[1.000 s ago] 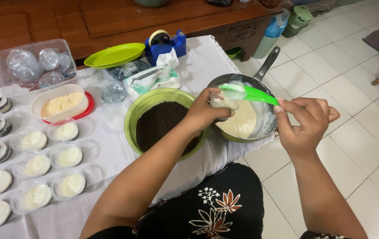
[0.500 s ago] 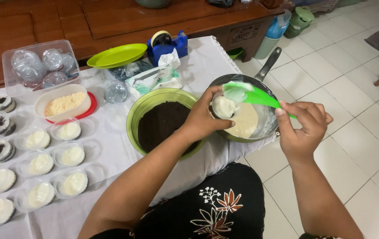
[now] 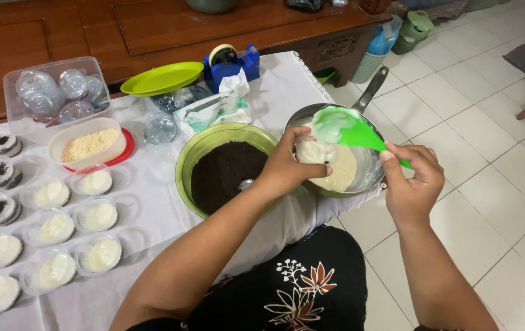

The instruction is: Layering cream and cookie crumbs into small plastic cups and arranging them on a tray

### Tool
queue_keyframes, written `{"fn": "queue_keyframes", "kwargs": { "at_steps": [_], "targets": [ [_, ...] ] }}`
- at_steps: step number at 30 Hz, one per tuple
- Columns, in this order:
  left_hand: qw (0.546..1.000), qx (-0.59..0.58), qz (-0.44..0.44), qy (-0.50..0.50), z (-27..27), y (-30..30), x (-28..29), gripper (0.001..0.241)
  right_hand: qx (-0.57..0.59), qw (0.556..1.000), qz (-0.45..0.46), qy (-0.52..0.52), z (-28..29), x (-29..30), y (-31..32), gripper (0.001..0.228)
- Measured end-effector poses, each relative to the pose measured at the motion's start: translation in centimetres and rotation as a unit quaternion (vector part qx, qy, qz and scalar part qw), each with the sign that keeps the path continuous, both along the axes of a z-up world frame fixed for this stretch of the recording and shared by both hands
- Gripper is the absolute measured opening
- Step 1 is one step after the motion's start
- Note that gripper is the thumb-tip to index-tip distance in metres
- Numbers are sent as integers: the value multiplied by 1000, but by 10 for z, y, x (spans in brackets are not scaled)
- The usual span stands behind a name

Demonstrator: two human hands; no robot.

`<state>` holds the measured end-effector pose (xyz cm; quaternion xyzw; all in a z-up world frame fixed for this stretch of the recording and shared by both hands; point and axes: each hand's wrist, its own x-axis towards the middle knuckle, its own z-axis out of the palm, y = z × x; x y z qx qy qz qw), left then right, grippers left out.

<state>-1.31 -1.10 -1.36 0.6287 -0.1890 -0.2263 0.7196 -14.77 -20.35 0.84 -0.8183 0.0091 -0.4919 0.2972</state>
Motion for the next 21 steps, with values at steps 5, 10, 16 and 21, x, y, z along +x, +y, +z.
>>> {"fn": "queue_keyframes", "kwargs": {
  "at_steps": [5,10,16,21],
  "targets": [
    [997,7,-18,-76,11,7,-6,98,51,999,8,6,-8,-4,1,16],
    [987,-11,-4,-158,6,7,-7,95,101,995,11,5,-7,-7,9,15],
    [959,8,26,-281,-4,8,-2,87,200,979,31,-7,-6,-3,4,15],
    [958,175,90,-210,22,26,-6,89,255,960,-59,95,5,-5,-12,14]
  ]
}}
